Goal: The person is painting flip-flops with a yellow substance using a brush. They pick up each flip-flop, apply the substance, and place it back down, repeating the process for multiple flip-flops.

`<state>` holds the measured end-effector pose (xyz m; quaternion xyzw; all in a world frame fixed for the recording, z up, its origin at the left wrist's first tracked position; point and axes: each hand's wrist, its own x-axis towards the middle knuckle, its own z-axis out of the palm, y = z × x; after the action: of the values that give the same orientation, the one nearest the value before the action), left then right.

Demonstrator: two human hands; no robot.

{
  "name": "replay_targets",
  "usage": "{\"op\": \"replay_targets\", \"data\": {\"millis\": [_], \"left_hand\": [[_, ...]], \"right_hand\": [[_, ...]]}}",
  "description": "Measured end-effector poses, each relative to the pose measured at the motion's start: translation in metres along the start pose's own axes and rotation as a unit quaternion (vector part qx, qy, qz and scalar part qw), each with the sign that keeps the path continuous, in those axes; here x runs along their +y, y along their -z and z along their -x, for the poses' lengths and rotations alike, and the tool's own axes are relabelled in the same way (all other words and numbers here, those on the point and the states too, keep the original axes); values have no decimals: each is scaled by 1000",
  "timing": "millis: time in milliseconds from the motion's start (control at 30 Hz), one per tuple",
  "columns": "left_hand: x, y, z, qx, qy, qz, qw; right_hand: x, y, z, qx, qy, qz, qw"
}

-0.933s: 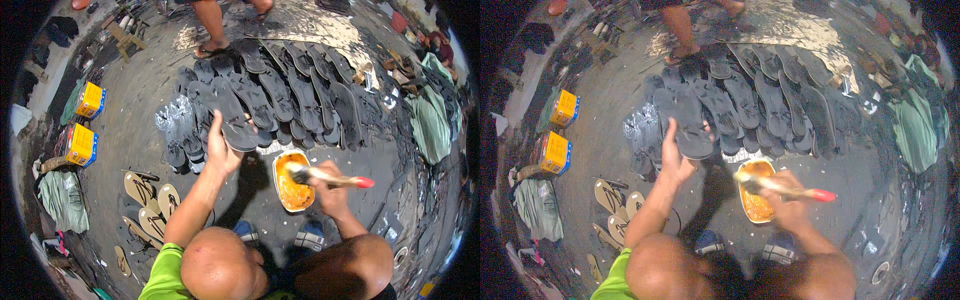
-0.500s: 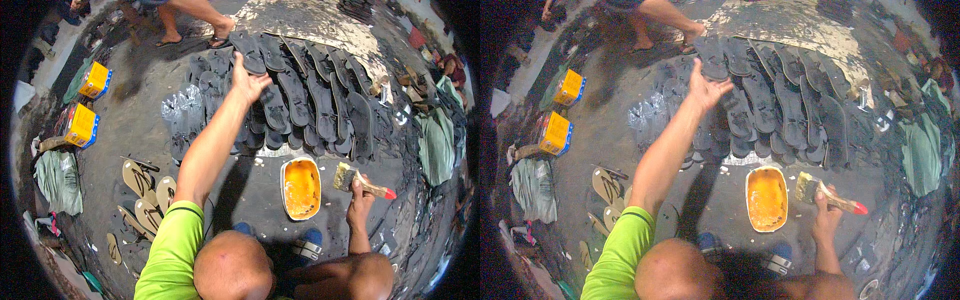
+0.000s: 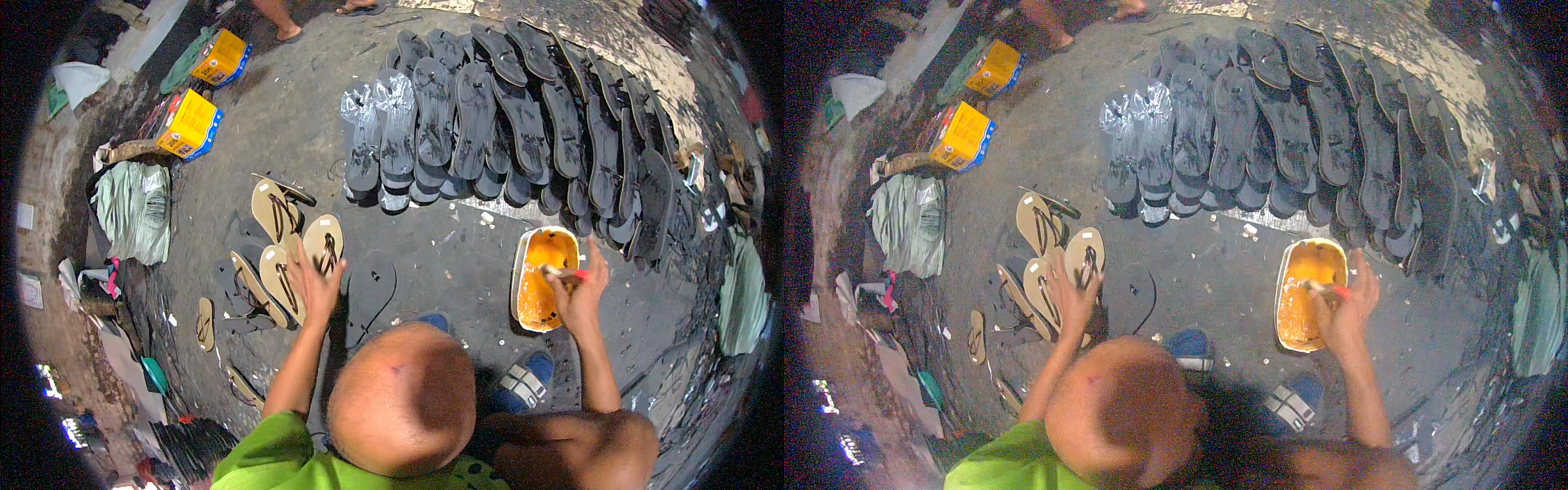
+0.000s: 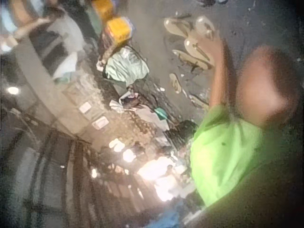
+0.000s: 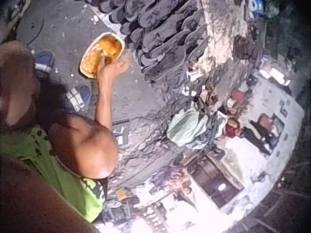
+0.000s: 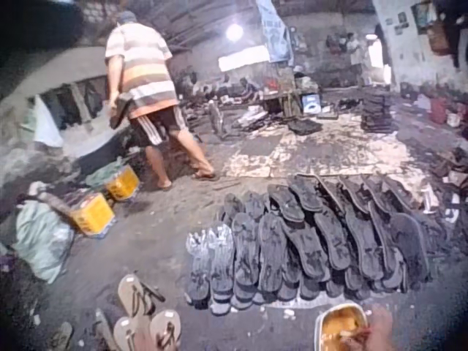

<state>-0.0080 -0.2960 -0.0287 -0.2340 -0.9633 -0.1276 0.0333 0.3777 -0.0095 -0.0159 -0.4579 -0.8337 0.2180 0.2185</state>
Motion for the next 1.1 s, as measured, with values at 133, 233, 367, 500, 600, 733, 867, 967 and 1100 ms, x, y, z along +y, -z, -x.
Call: {"op": "replay_targets", "data": {"millis": [133, 233, 367, 500, 600, 733, 867, 967, 1100], "left_hand": [[-51, -19, 39, -45, -13, 92, 995], [-89, -48, 30, 1, -31, 82, 996], [-54, -40, 22, -92, -5, 25, 995], [-53, -9, 21, -54, -56, 61, 995], [-60, -14, 23, -33, -27, 192, 981], [0, 30, 32, -60, -60, 342, 936], [38, -4, 70, -153, -186, 428, 871], [25, -62, 87, -353, -343, 313, 813], [46, -75, 106, -324, -335, 190, 864]], "right_hand": [[-28, 50, -1, 79, -41, -201, 976], [-23, 64, 12, 62, 45, -161, 984], [7, 77, 47, -158, -11, 126, 979], [15, 69, 71, -63, -47, 0, 997], [25, 70, 84, -101, -73, 60, 990], [9, 77, 76, -13, -67, -71, 995], [1, 65, 63, -65, -68, -55, 994], [-5, 65, 59, -25, -29, -107, 994], [3, 66, 69, -40, -68, -41, 996]]}}
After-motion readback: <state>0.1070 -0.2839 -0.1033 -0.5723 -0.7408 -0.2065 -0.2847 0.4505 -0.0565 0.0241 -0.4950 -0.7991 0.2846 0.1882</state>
